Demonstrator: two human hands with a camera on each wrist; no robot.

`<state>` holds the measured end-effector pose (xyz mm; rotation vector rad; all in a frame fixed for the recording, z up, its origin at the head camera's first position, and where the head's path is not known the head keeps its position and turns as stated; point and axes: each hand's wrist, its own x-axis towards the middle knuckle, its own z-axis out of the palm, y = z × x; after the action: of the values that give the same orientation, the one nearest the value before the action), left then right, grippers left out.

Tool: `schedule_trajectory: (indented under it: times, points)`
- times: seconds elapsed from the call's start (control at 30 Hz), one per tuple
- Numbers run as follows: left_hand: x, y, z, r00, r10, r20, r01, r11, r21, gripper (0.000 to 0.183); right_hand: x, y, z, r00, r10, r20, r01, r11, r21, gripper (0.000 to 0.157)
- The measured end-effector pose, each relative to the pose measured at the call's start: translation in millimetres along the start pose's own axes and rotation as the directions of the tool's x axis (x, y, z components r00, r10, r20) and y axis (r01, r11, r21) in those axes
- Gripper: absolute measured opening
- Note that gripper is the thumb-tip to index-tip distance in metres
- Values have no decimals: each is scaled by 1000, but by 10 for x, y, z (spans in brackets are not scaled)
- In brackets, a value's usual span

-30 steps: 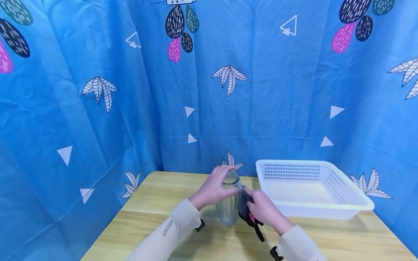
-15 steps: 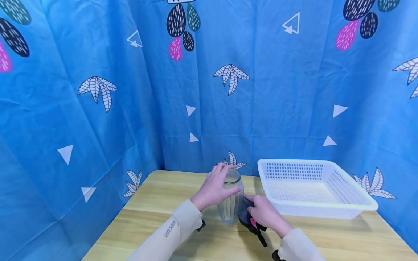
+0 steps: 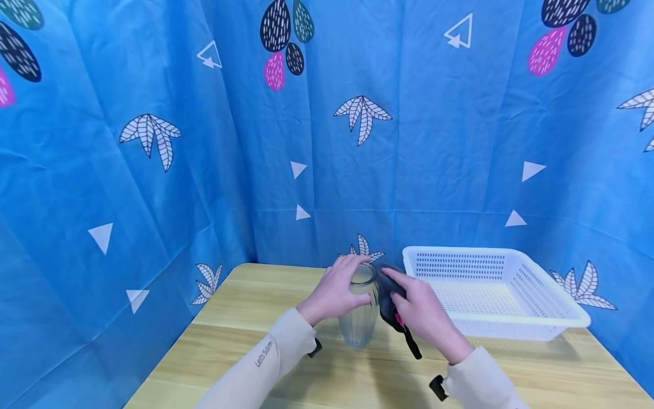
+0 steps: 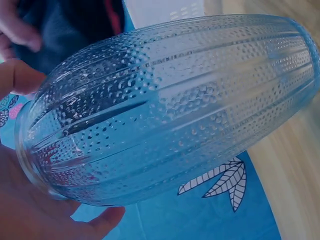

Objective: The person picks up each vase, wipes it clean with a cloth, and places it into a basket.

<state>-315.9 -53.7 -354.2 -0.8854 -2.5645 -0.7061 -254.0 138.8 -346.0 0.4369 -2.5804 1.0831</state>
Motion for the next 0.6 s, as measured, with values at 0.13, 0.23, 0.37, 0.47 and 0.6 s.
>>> schedule_trajectory:
  times: [0.13, 0.23, 0.37, 0.47, 0.6]
  points:
    - [12, -9, 17, 999, 31, -16, -31, 1000, -2, 69, 18, -2, 1, 1000, -10, 4, 10, 1000, 16, 49]
    - [16, -13, 41, 999, 38, -33, -38, 999, -1, 64, 21, 75, 61, 998, 30, 53, -31, 999, 23, 50]
    - [27, 8, 98, 998, 35, -48, -37, 999, -30, 61, 2, 299, 182, 986, 80, 146, -85, 996, 23, 51]
    - [73, 81, 182, 998, 48, -35, -50, 996, -68, 58, -91, 522, 235, 975, 81, 209, -72, 996, -50, 49]
    - [106, 135, 205, 999, 30, -10, -31, 994, -108, 60, -179, 681, 312, 960, 75, 268, -37, 989, -145, 47]
